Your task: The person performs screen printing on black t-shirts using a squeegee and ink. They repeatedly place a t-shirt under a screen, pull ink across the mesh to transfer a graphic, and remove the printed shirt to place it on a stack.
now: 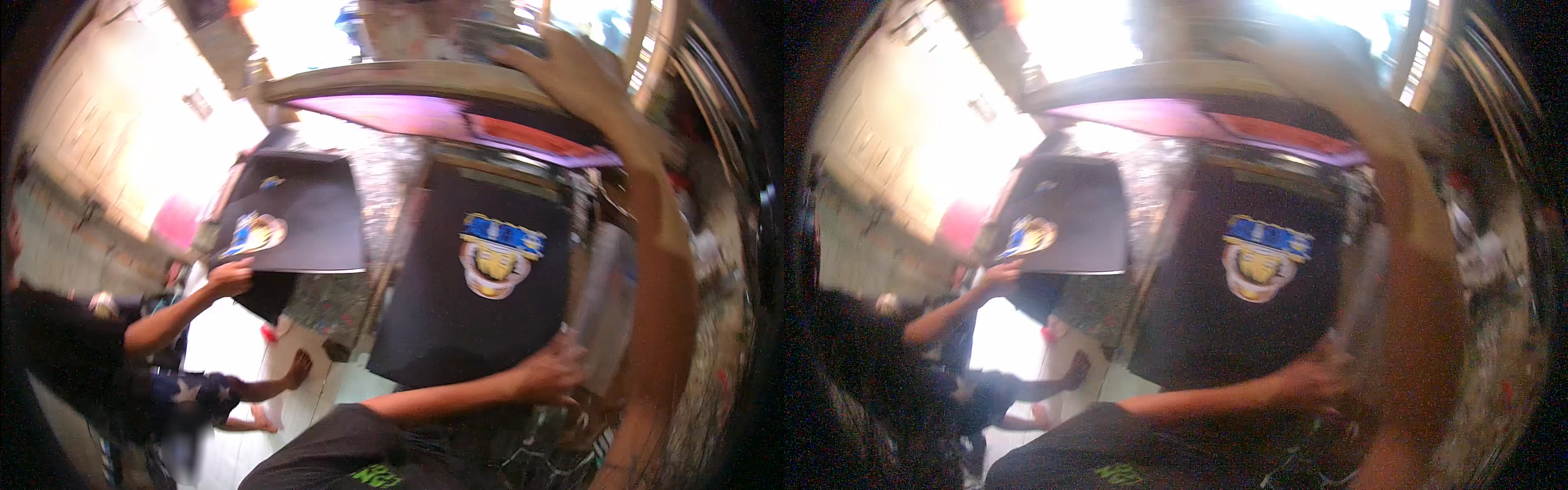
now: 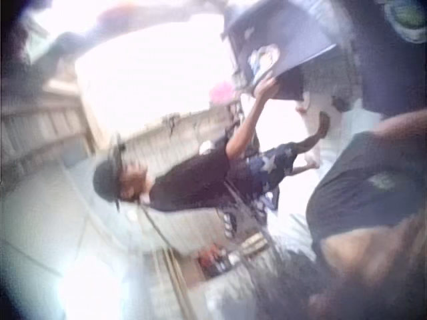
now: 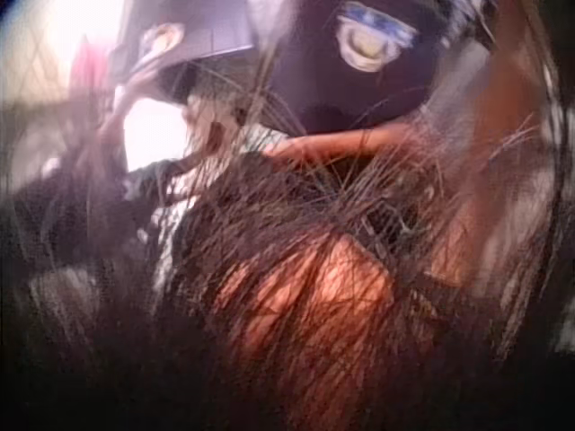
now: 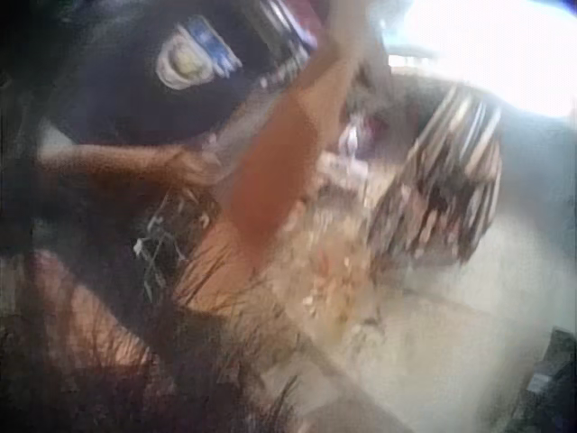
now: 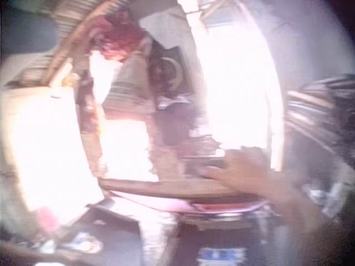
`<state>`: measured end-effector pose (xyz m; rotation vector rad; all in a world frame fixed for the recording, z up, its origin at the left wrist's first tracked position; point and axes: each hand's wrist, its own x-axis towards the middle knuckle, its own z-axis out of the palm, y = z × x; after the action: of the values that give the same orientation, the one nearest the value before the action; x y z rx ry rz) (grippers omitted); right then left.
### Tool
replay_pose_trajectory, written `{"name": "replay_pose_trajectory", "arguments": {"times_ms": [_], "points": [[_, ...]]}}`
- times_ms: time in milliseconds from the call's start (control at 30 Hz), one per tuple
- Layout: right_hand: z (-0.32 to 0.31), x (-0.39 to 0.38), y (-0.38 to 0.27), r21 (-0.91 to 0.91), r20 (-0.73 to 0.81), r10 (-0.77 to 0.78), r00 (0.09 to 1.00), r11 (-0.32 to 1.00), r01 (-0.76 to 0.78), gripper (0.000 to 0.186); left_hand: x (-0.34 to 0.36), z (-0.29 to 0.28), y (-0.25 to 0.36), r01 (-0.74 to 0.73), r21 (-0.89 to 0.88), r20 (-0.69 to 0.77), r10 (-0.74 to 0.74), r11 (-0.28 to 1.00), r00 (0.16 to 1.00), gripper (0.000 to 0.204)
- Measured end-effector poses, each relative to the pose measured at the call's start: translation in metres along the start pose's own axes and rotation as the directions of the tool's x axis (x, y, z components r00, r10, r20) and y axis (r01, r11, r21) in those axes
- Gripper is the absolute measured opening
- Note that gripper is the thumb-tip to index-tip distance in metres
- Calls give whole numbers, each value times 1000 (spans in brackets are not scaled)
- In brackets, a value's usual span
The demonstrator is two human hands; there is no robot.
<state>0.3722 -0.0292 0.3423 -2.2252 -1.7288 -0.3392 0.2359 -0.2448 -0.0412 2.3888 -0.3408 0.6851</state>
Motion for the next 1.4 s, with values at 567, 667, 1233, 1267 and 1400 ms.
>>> {"name": "replay_pose_trajectory", "arguments": {"times_ms": [567,667,1233,1267,1400], "points": [[-23,49,12,74,-188,-23,982,997,37,70,-190,-265,-80,508,525,147,-660,683,737,87],[-33,45,-1,43,-94,8,996,999,-4,70,-194,-268,-74,533,530,123,-682,659,721,88],[-22,84,34,-123,-183,-279,943,958,260,61,-187,-271,-78,541,531,113,-688,652,717,86],[-22,88,39,-138,-190,-330,925,942,307,61,-187,-270,-79,531,539,115,-682,654,722,86],[-23,81,31,-60,-220,-238,946,971,231,69,-190,-268,-79,528,540,120,-681,656,723,86]]}}
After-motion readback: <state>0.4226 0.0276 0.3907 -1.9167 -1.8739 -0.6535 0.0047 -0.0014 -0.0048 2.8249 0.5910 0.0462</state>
